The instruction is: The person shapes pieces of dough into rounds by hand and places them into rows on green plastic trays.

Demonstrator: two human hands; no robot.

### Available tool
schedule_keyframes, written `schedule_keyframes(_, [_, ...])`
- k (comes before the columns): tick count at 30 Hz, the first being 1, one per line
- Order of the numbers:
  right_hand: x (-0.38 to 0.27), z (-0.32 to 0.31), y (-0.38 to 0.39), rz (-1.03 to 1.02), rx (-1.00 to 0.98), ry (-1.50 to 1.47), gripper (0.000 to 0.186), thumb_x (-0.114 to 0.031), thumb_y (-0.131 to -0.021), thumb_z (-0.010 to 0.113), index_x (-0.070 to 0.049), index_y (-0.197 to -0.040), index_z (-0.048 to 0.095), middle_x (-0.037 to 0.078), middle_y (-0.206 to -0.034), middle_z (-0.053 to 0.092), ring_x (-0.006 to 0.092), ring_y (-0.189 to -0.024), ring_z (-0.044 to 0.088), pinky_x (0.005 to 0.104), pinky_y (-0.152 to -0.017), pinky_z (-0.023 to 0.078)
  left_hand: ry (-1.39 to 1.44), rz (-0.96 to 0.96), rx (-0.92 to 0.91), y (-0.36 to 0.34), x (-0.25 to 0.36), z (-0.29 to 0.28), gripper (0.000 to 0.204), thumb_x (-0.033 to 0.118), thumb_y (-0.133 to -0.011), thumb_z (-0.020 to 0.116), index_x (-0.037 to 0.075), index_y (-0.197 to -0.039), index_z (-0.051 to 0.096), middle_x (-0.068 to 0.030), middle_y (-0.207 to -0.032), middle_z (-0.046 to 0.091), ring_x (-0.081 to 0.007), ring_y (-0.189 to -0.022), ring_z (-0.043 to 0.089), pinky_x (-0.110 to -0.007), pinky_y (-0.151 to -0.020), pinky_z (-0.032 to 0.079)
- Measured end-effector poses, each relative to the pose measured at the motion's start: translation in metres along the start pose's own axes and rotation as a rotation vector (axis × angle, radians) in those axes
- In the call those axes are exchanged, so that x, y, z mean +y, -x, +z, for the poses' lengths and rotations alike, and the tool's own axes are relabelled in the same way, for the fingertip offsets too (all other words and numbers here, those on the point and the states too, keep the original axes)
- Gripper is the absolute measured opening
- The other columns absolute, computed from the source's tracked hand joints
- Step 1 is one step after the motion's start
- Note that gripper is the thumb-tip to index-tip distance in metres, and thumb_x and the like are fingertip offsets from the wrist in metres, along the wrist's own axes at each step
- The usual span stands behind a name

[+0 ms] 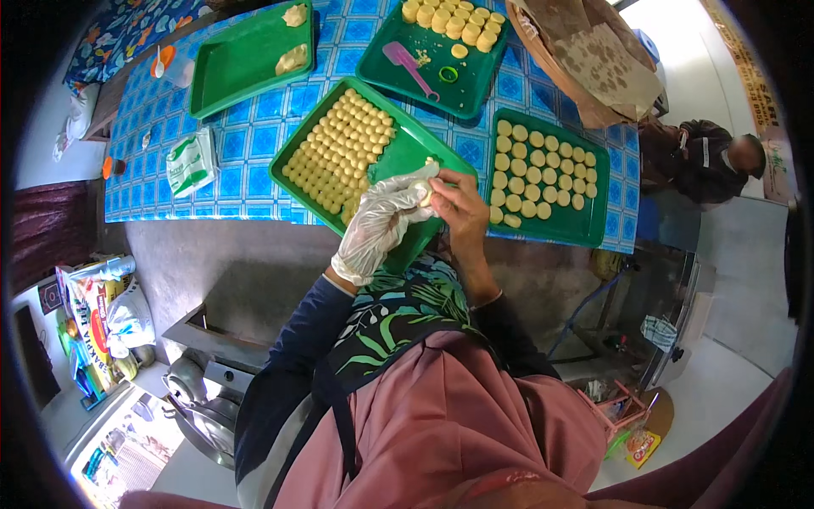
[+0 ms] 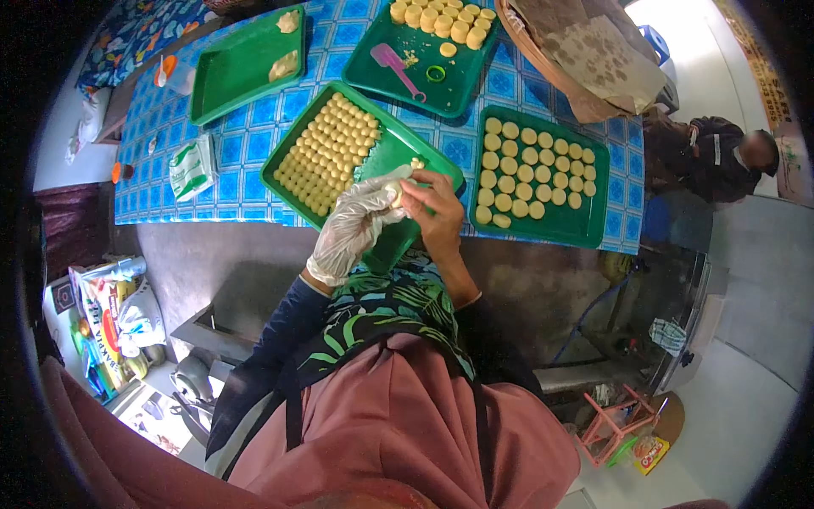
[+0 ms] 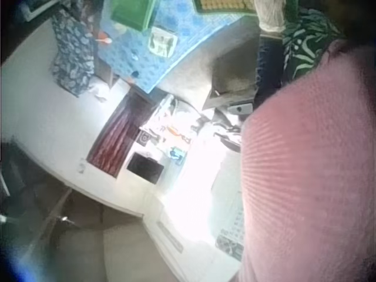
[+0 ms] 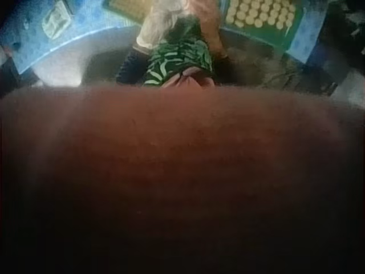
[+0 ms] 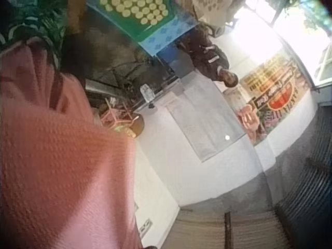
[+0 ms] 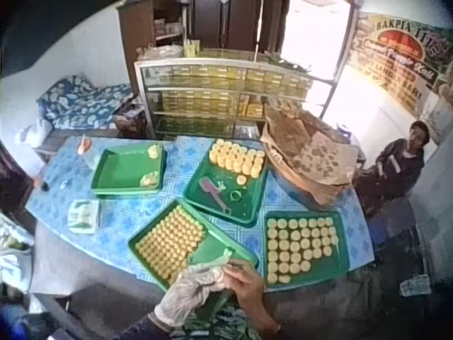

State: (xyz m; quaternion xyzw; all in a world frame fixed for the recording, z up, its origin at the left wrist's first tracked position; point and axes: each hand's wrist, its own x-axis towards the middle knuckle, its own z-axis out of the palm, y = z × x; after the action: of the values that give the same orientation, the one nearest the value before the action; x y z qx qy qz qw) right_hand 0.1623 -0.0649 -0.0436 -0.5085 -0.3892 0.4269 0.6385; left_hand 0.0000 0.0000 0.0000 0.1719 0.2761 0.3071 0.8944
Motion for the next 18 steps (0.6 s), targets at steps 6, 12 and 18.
schedule_keyframes(6, [-0.012, 0.002, -0.030, -0.761, -0.003, 0.928, 0.028, -0.021, -0.090, 0.073, -0.001, -0.110, 0.077, 0.018, -0.123, 0.065, 0.0359, -0.110, 0.057, 0.0474, -0.093, 0.047, 0.026, 0.179, 0.034, -0.021, -0.005, 0.003, 0.031, 0.004, -0.101, 0.064, -0.007, -0.130, 0.062, -0.0090, -0.119, 0.069, -0.0133, -0.104, 0.068, -0.023, -0.091, 0.057])
schedule_keyframes(12, [-0.004, 0.014, 0.005, -0.215, 0.022, 0.370, 0.035, -0.031, -0.102, 0.063, -0.002, -0.116, 0.078, 0.019, -0.133, 0.062, 0.0341, -0.116, 0.055, 0.0470, -0.097, 0.046, 0.085, 0.131, 0.038, -0.004, -0.012, -0.002, 0.038, 0.005, -0.101, 0.065, -0.008, -0.136, 0.057, -0.0131, -0.129, 0.065, -0.0181, -0.112, 0.067, -0.029, -0.100, 0.056])
schedule_keyframes(18, [-0.017, 0.026, 0.011, -0.533, -0.189, 0.580, 0.059, -0.052, -0.107, 0.046, -0.002, -0.128, 0.072, 0.023, -0.146, 0.055, 0.0378, -0.136, 0.048, 0.0476, -0.118, 0.031, 0.399, 0.104, -0.079, -0.005, -0.008, 0.002, 0.062, 0.039, -0.110, 0.052, -0.001, -0.155, 0.037, -0.0180, -0.147, 0.050, -0.0284, -0.133, 0.054, -0.042, -0.116, 0.043])
